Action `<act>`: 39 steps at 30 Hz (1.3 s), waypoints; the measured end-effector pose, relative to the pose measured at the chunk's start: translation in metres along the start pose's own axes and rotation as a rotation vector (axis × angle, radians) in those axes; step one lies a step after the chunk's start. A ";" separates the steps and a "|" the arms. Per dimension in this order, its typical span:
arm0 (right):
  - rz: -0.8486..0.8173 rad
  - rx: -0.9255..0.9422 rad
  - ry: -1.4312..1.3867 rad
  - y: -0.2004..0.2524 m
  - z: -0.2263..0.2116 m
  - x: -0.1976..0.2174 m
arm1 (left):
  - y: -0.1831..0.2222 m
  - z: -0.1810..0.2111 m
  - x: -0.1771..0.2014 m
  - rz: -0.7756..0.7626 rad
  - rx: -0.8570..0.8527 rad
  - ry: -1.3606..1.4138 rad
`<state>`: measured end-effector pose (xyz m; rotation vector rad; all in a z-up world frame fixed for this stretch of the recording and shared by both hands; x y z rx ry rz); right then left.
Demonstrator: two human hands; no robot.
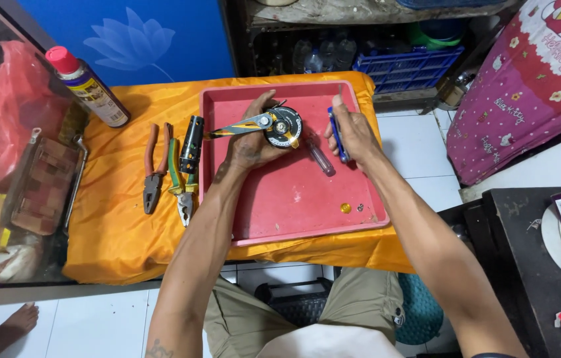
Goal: Disassembling a fishing reel using a screwdriver and pliers to remove internal components on a tray.
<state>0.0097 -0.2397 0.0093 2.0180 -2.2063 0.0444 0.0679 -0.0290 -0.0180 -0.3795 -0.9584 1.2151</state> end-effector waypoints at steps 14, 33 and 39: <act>-0.154 -0.258 -0.257 0.008 -0.007 -0.058 | -0.007 0.057 0.003 0.173 0.101 -0.275; -0.193 -0.080 -0.508 -0.024 -0.003 -0.036 | -0.003 0.022 0.011 0.207 0.258 0.359; -0.247 -0.024 -0.403 -0.015 -0.015 -0.049 | 0.013 0.025 -0.051 0.057 0.848 1.421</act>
Point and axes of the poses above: each hand's wrist, its own y-axis away from the middle knuckle, its own x-axis out of the back of the hand, z = x × y, the point moved 6 cm from there along -y, towards the middle knuckle, and after that the axes turned 2 degrees about -x, right-handed, at the moved point
